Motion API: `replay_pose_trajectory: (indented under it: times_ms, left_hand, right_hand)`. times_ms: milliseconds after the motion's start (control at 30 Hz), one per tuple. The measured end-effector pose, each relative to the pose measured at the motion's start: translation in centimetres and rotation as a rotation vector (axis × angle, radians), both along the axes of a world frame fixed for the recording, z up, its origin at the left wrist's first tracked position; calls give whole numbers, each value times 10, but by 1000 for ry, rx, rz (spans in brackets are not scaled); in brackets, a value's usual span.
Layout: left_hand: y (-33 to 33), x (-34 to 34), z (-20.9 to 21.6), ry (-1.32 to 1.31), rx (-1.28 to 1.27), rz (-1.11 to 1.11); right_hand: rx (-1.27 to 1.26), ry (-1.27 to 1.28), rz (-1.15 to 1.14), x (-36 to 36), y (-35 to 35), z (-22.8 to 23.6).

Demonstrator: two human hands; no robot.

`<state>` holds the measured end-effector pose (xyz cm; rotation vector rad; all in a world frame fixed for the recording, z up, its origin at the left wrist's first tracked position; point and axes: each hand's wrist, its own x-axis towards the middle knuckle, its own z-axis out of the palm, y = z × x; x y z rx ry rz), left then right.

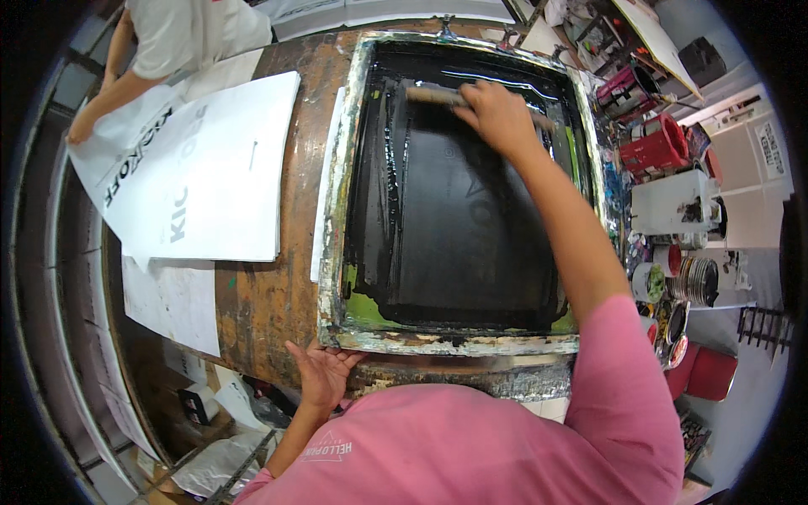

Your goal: The person performs screen printing by placing a plastic bag on a table, lowering a mesh screen frame, and using a handheld squeegee to spread ink across the stencil before lifting the frame and passing the printed bag to an assistant.

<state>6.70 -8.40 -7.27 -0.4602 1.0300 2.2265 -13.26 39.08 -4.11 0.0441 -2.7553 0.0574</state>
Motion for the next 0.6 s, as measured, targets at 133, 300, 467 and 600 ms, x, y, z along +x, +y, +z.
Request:
replay_pose_trajectory:
  times_ms: [133, 300, 467, 600]
  left_hand:
    - [-2, -1, -2, 10, -59, 20]
    - [-1, 0, -2, 59, 9, 16]
    - [-2, 0, -3, 124, 88, -19]
    - [-3, -7, 23, 181, 132, -59]
  right_hand:
    - [-14, -138, 6, -31, 24, 18]
    - [-230, -281, 118, 46, -15, 74]
    - [-325, -399, 134, 216, -101, 97]
    - [-259, -323, -26, 276, -158, 140]
